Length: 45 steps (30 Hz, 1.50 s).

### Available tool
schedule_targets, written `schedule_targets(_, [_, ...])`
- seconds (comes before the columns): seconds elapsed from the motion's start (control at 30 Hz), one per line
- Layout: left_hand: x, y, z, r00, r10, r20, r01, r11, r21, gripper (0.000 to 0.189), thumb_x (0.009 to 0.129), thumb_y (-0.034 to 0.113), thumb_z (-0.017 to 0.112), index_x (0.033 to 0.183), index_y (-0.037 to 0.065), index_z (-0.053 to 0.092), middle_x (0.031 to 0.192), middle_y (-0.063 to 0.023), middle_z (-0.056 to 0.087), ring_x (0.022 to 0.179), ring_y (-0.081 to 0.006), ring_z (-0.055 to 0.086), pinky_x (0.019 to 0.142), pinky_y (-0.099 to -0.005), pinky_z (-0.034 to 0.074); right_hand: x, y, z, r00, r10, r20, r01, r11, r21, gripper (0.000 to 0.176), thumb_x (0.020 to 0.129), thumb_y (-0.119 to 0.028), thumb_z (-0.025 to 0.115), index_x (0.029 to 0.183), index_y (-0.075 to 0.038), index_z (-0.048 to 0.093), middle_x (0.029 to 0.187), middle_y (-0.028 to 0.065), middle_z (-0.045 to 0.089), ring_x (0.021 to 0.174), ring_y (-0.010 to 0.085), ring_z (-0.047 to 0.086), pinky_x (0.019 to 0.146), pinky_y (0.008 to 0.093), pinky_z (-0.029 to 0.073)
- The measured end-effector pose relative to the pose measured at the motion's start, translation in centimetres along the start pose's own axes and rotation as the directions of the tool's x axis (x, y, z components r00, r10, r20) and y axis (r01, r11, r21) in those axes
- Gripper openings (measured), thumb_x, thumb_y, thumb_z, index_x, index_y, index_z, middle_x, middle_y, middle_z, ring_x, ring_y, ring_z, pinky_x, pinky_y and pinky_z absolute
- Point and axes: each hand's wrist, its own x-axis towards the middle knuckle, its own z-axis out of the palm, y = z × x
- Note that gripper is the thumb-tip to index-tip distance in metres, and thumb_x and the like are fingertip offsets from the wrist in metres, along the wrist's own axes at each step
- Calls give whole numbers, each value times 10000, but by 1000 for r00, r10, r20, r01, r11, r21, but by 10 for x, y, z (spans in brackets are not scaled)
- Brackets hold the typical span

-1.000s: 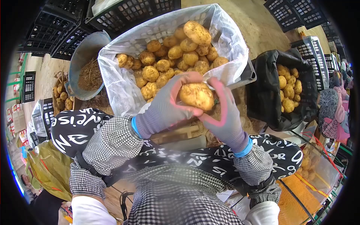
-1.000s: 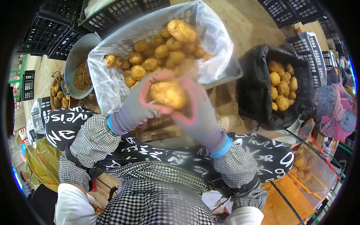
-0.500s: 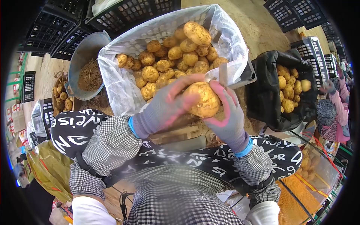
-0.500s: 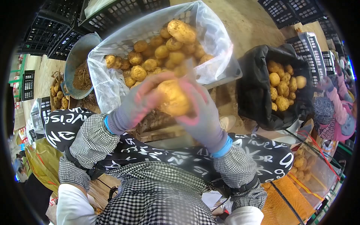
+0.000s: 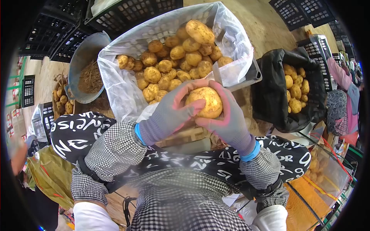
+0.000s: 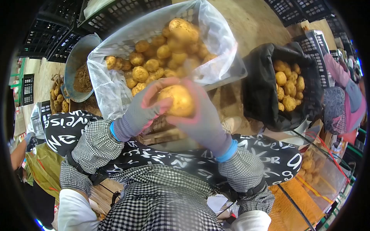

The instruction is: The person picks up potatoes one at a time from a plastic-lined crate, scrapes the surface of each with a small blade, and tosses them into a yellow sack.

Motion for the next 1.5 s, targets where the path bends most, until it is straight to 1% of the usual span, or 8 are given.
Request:
schedule_targets(0.13, [-2, 7, -2, 999, -42, 14, 41, 998, 50, 529, 945, 133, 638, 1395, -27, 411, 1336, -89, 492, 1226, -149, 497, 1049, -300, 423, 3, -3, -24, 882, 415, 224, -470, 744, 474, 775, 849, -234, 759, 1461, 15, 354, 1339, 105, 517, 1167, 170, 553, 955, 295, 487])
schedule_targets(0.33, [-4, 6, -1, 998, 54, 19, -56, 994, 94, 651, 889, 170, 717, 1421, -17, 391, 1368, -112, 475, 1234, -175, 504, 1057, -314, 414, -4, -13, -16, 859, 442, 258, -511, 711, 483, 588, 849, -168, 732, 1378, -40, 508, 1246, 83, 600, 1107, 174, 588, 982, 313, 462])
schedule_targets(0.53, [-1, 2, -3, 998, 52, 43, -66, 873, 484, 796, 841, 255, 769, 1466, 9, 342, 1400, -112, 454, 1268, -186, 480, 1056, -336, 421, -7, 3, -7, 990, -142, -5, 128, 906, -403, 765, 661, -140, 837, 1351, -58, 518, 1263, 129, 583, 1138, 277, 597, 967, 353, 486])
schedule_targets(0.83, [2, -1, 0, 989, 148, 15, -130, 814, 566, 732, 875, 397, 716, 1417, 2, 424, 1360, -147, 506, 1226, -211, 519, 1045, -344, 428, -9, 5, -6, 954, -294, -57, 238, 859, -454, 694, 656, -97, 816, 1296, -63, 550, 1192, 149, 600, 1111, 303, 600, 948, 350, 487])
schedule_targets(0.93, [-2, 4, 2, 993, 116, -7, -105, 922, 372, 680, 887, 423, 698, 1368, -7, 483, 1326, -144, 545, 1178, -208, 559, 1012, -326, 448, -10, 2, -6, 986, -163, -31, 138, 911, -389, 726, 658, -51, 818, 1321, -47, 521, 1255, 139, 575, 1170, 274, 578, 986, 361, 476])
schedule_targets(1.03, [-2, 18, -8, 1000, -26, -11, 27, 999, 43, 698, 850, 407, 740, 1360, -1, 494, 1321, -142, 546, 1185, -203, 551, 1012, -330, 445, -11, 14, 4, 997, 63, -53, -37, 921, 388, 804, 659, 2, 816, 1375, -11, 453, 1340, 120, 521, 1230, 241, 540, 1028, 365, 454])
schedule_targets(1.3, [-3, 19, -5, 934, 307, 182, -338, 601, 724, 505, 930, 267, 660, 1334, -9, 534, 1391, -126, 498, 1242, -180, 510, 1046, -317, 424, -6, 21, -5, 996, -83, 22, 85, 992, -95, 960, 694, -70, 858, 1468, 21, 299, 1407, 127, 448, 1315, 222, 452, 1090, 364, 397])
schedule_targets(1.5, [-7, 11, -11, 997, 72, -31, -70, 996, 60, 645, 887, 277, 718, 1408, 1, 457, 1444, -137, 433, 1280, -195, 476, 1089, -336, 389, -5, 8, 0, 988, 154, 28, -151, 891, 428, 1041, 662, -176, 903, 1479, 15, 286, 1448, 127, 408, 1320, 219, 439, 1098, 365, 389])
